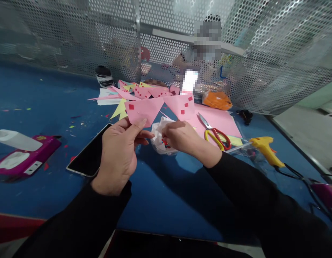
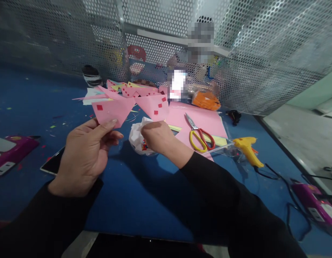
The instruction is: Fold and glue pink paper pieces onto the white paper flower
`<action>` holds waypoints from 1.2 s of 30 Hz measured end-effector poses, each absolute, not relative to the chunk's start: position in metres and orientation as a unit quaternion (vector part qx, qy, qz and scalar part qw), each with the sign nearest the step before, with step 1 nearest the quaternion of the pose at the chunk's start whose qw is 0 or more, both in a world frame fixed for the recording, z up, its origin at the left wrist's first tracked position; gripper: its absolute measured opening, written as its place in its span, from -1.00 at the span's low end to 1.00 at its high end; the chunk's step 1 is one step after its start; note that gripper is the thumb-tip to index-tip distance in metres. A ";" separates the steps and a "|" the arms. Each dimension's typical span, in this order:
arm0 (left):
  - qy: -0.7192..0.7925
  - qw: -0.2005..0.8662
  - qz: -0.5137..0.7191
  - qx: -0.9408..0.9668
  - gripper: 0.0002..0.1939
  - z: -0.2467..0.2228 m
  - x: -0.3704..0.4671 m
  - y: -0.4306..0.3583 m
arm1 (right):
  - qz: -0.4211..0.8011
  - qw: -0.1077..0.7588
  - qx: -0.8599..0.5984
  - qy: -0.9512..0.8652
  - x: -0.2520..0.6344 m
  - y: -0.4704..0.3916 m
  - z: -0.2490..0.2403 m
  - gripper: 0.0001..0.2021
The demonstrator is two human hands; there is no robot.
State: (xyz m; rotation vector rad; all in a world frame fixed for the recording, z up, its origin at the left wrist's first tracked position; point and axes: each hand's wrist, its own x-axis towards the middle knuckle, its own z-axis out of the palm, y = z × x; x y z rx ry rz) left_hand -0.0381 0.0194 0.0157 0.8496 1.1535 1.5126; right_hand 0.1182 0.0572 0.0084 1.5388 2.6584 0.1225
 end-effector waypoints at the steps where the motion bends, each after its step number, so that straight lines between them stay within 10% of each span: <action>1: 0.480 0.505 0.625 0.352 -0.88 0.016 -0.038 0.019 | 0.038 0.035 0.503 0.863 0.117 0.057 0.008 -0.75; 36: 0.466 0.518 0.616 0.367 -0.84 0.013 -0.034 0.018 | -0.007 0.014 0.564 0.826 0.109 0.063 -0.004 -0.81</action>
